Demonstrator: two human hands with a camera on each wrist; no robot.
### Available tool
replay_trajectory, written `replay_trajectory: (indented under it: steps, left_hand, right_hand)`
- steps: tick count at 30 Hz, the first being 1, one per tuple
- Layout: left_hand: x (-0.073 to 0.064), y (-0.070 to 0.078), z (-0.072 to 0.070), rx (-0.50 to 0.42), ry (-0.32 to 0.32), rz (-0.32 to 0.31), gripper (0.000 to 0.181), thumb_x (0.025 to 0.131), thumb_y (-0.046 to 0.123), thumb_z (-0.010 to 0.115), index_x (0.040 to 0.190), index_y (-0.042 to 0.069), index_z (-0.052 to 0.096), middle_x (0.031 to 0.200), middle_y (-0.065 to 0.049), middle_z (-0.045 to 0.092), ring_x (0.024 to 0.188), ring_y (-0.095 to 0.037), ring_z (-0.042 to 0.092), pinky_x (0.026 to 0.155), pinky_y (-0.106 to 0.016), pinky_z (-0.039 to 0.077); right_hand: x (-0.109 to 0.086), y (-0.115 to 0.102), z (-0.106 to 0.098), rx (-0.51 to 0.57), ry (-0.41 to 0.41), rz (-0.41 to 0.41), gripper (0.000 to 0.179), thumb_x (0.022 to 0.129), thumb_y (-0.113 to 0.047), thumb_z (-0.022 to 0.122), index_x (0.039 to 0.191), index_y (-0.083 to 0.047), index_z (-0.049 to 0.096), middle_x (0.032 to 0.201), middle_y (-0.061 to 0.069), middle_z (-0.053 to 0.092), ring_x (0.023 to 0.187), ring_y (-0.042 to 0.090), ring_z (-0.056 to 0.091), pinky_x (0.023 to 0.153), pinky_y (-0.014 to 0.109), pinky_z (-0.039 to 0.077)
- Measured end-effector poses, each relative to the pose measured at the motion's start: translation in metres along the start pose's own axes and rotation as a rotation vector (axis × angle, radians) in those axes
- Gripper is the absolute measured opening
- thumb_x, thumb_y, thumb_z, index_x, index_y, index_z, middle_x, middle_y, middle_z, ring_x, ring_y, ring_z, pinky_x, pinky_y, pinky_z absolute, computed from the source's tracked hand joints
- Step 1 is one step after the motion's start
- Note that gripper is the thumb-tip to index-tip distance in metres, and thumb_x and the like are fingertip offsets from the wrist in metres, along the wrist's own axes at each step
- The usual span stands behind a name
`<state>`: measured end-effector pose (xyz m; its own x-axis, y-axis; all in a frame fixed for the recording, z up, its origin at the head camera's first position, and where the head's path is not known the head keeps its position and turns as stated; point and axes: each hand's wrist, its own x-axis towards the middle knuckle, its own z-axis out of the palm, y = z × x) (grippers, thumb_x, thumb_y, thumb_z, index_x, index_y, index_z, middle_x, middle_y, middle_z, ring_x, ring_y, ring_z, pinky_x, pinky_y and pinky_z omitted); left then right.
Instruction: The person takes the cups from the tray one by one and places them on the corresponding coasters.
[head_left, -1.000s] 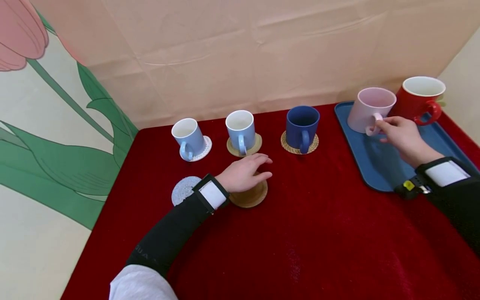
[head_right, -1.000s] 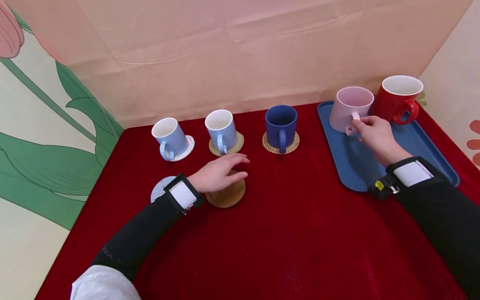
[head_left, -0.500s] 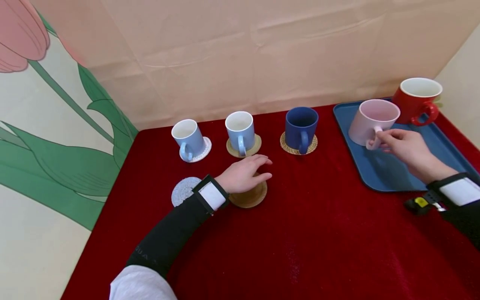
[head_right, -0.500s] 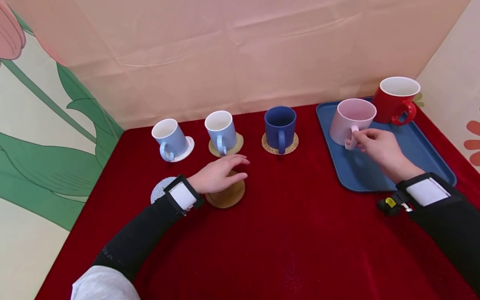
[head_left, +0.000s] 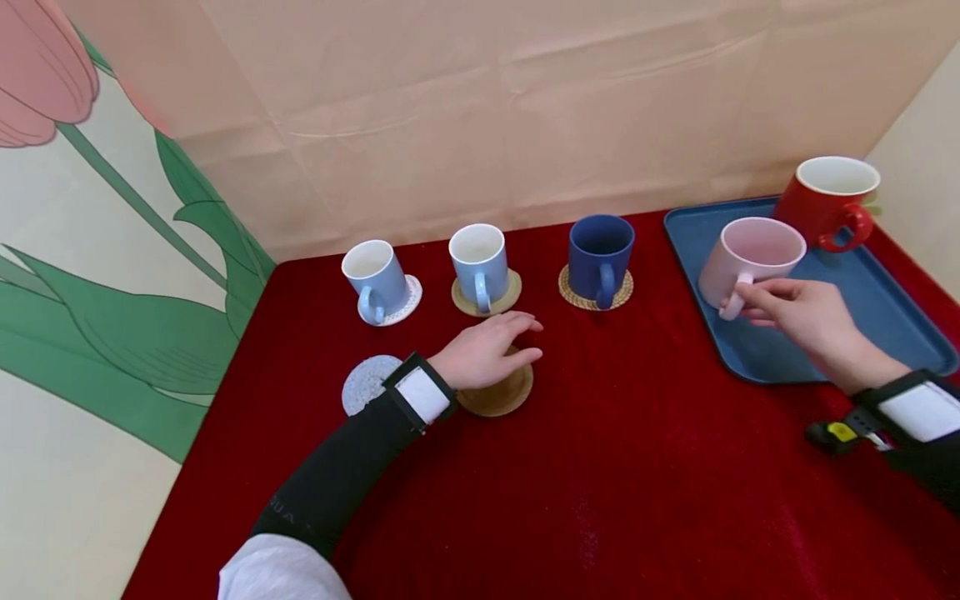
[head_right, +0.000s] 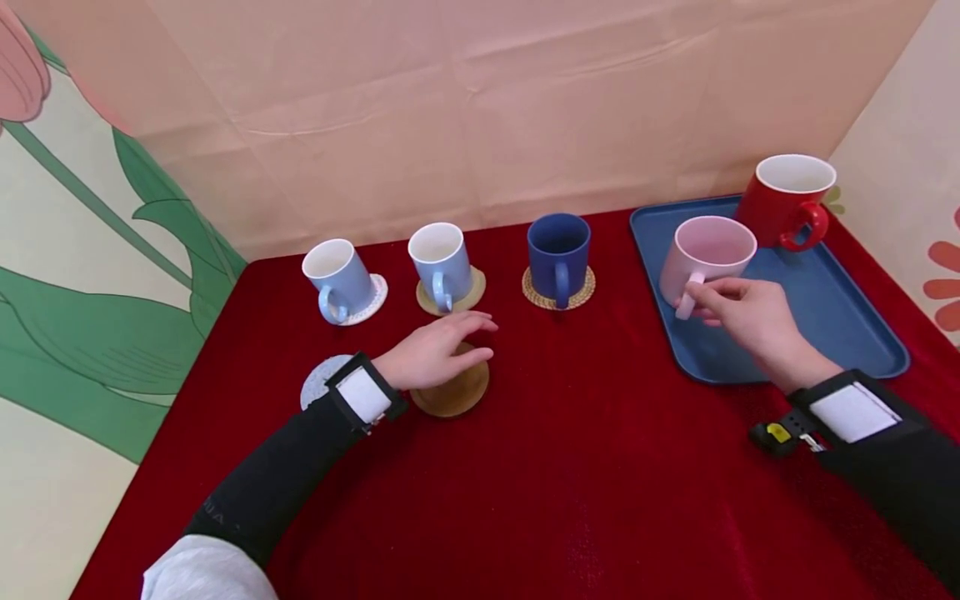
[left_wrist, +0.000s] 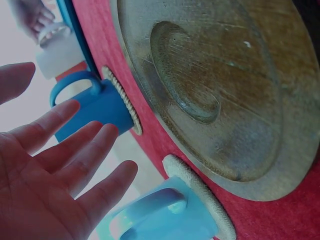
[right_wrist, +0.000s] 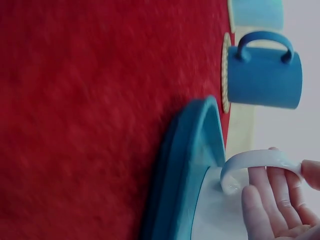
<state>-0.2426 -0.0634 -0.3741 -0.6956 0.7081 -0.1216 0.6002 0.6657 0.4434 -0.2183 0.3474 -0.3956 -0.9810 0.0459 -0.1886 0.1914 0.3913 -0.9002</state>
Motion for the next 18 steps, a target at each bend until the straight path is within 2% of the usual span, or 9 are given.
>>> replay_trajectory:
  steps: [11, 18]
  left_hand:
    - [0.000, 0.001, 0.000, -0.016, 0.004, 0.003, 0.048, 0.098, 0.036, 0.057, 0.138, 0.011, 0.052, 0.141, -0.004, 0.050, 0.127, -0.014, 0.045, 0.104, -0.032, 0.037]
    - [0.011, 0.012, -0.001, -0.038, 0.011, 0.014, 0.047, 0.098, 0.035, 0.057, 0.138, 0.012, 0.051, 0.140, -0.003, 0.051, 0.126, -0.014, 0.046, 0.104, -0.029, 0.037]
  right_hand:
    - [-0.019, -0.002, 0.011, 0.113, -0.001, -0.002, 0.015, 0.095, -0.035, 0.062, 0.084, -0.044, 0.068, 0.080, -0.015, 0.070, 0.073, 0.006, 0.069, 0.065, 0.021, 0.054]
    - [-0.022, -0.001, 0.005, 0.046, 0.015, -0.023, 0.018, 0.096, -0.038, 0.060, 0.083, -0.050, 0.066, 0.080, -0.016, 0.070, 0.074, 0.004, 0.069, 0.065, 0.018, 0.053]
